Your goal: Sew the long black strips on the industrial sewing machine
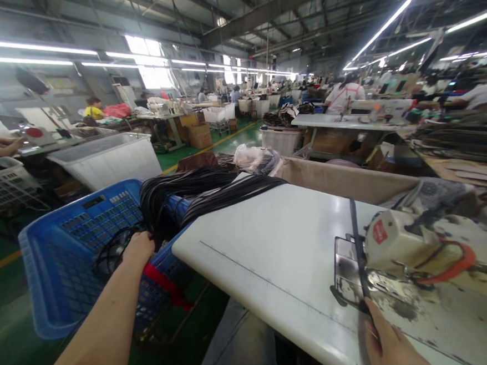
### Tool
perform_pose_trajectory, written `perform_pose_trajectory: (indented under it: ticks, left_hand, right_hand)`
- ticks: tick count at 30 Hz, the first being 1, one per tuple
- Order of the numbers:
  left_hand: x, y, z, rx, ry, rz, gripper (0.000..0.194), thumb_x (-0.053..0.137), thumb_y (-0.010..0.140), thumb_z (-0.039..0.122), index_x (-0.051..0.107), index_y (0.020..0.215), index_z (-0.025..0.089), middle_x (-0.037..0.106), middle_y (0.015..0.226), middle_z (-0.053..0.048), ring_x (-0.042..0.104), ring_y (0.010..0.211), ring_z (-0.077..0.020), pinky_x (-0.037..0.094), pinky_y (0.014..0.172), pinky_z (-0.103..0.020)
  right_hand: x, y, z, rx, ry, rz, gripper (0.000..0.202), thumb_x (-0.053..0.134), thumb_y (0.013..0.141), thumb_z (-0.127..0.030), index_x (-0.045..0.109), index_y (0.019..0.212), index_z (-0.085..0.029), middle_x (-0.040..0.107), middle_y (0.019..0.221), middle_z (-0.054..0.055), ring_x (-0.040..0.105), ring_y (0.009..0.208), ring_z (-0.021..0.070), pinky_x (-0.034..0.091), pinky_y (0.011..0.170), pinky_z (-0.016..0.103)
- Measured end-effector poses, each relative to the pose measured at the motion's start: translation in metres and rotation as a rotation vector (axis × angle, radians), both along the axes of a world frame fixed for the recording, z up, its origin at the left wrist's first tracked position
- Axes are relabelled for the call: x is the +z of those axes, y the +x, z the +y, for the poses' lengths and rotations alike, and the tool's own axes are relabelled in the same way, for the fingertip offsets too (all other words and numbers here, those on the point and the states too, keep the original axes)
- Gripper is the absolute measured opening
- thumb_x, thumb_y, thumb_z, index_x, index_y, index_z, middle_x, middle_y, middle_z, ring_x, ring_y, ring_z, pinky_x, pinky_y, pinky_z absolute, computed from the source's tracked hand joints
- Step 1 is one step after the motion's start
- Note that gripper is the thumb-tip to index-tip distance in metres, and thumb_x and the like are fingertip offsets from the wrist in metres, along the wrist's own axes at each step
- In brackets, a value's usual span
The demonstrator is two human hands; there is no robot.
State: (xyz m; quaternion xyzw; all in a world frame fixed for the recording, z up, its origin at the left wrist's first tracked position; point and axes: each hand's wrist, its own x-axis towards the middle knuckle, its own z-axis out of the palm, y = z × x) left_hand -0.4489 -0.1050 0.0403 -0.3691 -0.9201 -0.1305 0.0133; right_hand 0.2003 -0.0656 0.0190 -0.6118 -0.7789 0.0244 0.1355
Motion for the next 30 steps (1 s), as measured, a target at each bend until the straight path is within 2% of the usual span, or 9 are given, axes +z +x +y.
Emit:
perform_pose_trajectory:
  ticks: [4, 7, 11, 15, 18, 20, 24, 28, 30]
  left_hand:
    - [0.006, 0.038, 0.031, -0.123, 0.091, 0.058, 0.040, 0.045, 0.085, 0.027, 0.065, 0.114, 0.008, 0.059, 0.129, -0.021, 0.053, 0.129, -0.0318, 0.041, 0.113, -0.040]
    - [0.005, 0.093, 0.062, -0.354, 0.240, 0.058, 0.033, 0.044, 0.088, 0.027, 0.065, 0.110, 0.014, 0.060, 0.126, -0.016, 0.053, 0.127, -0.0296, 0.039, 0.117, -0.039]
    - [-0.007, 0.201, 0.093, -0.729, 0.366, -0.113, 0.029, 0.046, 0.090, 0.028, 0.066, 0.107, 0.018, 0.060, 0.126, -0.013, 0.056, 0.123, -0.0275, 0.041, 0.117, -0.042]
    - [-0.021, 0.319, 0.098, -1.080, 0.325, -0.314, 0.034, 0.045, 0.094, 0.024, 0.067, 0.120, 0.018, 0.062, 0.132, -0.013, 0.058, 0.125, -0.0248, 0.042, 0.116, -0.043]
    - [-0.024, 0.391, 0.094, -1.311, 0.226, -0.287, 0.045, 0.054, 0.095, 0.026, 0.058, 0.139, 0.022, 0.055, 0.150, -0.012, 0.044, 0.144, -0.0284, 0.028, 0.124, -0.054]
    - [-0.022, 0.425, 0.091, -1.400, 0.181, -0.246, 0.050, 0.056, 0.096, 0.030, 0.053, 0.145, 0.023, 0.050, 0.155, -0.011, 0.035, 0.151, -0.0309, 0.024, 0.125, -0.057]
    - [-0.018, 0.462, 0.088, -1.481, 0.186, -0.197, 0.046, 0.051, 0.100, 0.029, 0.054, 0.145, 0.020, 0.053, 0.153, -0.011, 0.034, 0.152, -0.0299, 0.021, 0.126, -0.056]
    - [-0.019, 0.467, 0.082, -1.530, 0.252, -0.221, 0.039, 0.043, 0.103, 0.020, 0.061, 0.138, 0.022, 0.063, 0.143, -0.008, 0.047, 0.144, -0.0239, 0.019, 0.127, -0.052]
    - [-0.021, 0.466, 0.079, -1.539, 0.261, -0.216, 0.039, 0.044, 0.103, 0.020, 0.061, 0.138, 0.022, 0.063, 0.144, -0.008, 0.048, 0.143, -0.0241, 0.019, 0.126, -0.052]
  right_hand:
    - [0.007, -0.014, -0.007, -0.138, -0.025, -0.085, 0.053, 0.034, 0.102, -0.036, 0.054, 0.149, -0.022, 0.078, 0.108, 0.014, 0.075, 0.066, 0.0239, 0.058, 0.058, 0.034]
    - [0.017, -0.023, -0.013, -0.179, -0.033, -0.149, 0.051, 0.034, 0.103, -0.032, 0.053, 0.149, -0.023, 0.078, 0.110, 0.012, 0.076, 0.071, 0.0223, 0.057, 0.059, 0.031]
    - [0.026, -0.030, -0.017, -0.212, -0.059, -0.172, 0.049, 0.038, 0.101, -0.025, 0.053, 0.148, -0.020, 0.078, 0.110, 0.010, 0.076, 0.076, 0.0217, 0.057, 0.063, 0.030]
    - [0.029, -0.030, -0.019, -0.207, -0.071, -0.152, 0.050, 0.044, 0.099, -0.023, 0.052, 0.148, -0.020, 0.077, 0.110, 0.011, 0.075, 0.076, 0.0199, 0.056, 0.064, 0.028]
    - [0.029, -0.029, -0.020, -0.209, -0.082, -0.127, 0.051, 0.045, 0.099, -0.023, 0.050, 0.149, -0.021, 0.076, 0.112, 0.012, 0.075, 0.079, 0.0197, 0.056, 0.066, 0.028]
    - [0.027, -0.029, -0.021, -0.205, -0.091, -0.114, 0.051, 0.045, 0.099, -0.023, 0.049, 0.150, -0.020, 0.076, 0.114, 0.012, 0.075, 0.081, 0.0204, 0.056, 0.068, 0.028]
    - [0.025, -0.023, -0.023, -0.173, -0.095, -0.020, 0.049, 0.043, 0.102, -0.030, 0.049, 0.149, -0.018, 0.074, 0.119, 0.013, 0.076, 0.089, 0.0234, 0.057, 0.075, 0.032]
    - [0.025, -0.005, -0.025, -0.140, -0.081, 0.157, 0.043, 0.041, 0.104, -0.036, 0.057, 0.141, -0.019, 0.071, 0.130, 0.011, 0.073, 0.107, 0.0228, 0.056, 0.087, 0.032]
    - [0.027, 0.007, -0.025, -0.182, -0.063, 0.189, 0.041, 0.043, 0.103, -0.034, 0.060, 0.137, -0.020, 0.072, 0.127, 0.010, 0.073, 0.107, 0.0231, 0.056, 0.088, 0.033]
